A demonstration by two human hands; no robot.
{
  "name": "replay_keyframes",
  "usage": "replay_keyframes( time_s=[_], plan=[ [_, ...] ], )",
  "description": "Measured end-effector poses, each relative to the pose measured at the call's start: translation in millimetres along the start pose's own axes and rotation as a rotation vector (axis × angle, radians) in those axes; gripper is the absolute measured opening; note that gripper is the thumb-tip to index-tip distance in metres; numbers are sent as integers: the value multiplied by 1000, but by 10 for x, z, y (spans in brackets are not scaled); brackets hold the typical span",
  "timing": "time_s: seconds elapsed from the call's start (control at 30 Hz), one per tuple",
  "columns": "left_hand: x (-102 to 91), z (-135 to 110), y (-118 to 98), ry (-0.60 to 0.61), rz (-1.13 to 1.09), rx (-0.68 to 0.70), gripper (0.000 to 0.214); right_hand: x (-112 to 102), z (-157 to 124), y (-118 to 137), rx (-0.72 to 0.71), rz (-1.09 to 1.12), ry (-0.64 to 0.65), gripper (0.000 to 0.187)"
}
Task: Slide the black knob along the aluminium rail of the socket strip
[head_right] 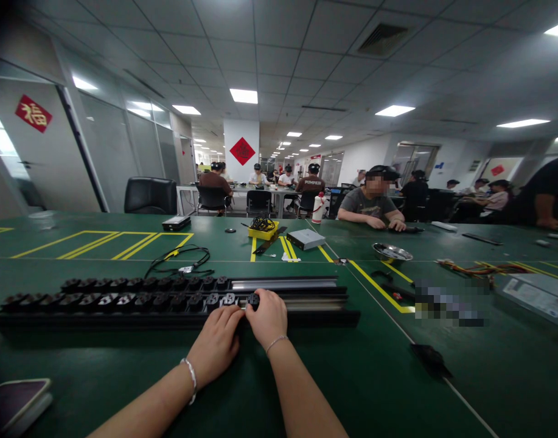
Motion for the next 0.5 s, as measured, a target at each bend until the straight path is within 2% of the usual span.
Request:
replay_keyframes(
  time_s=[0.5],
  plan=[
    [10, -16, 6, 17, 25, 5, 52, 24, 14, -19, 13, -17, 8, 28]
  ],
)
Point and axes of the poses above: each hand's wrist, its own z-axis towards the middle knuckle, its own x-axis out of the palm, y = z × x, the point moved 2 cm from there along z, towards the middle knuckle, and after that the axes turned 11 degrees about -z, right-handed, at the moved point
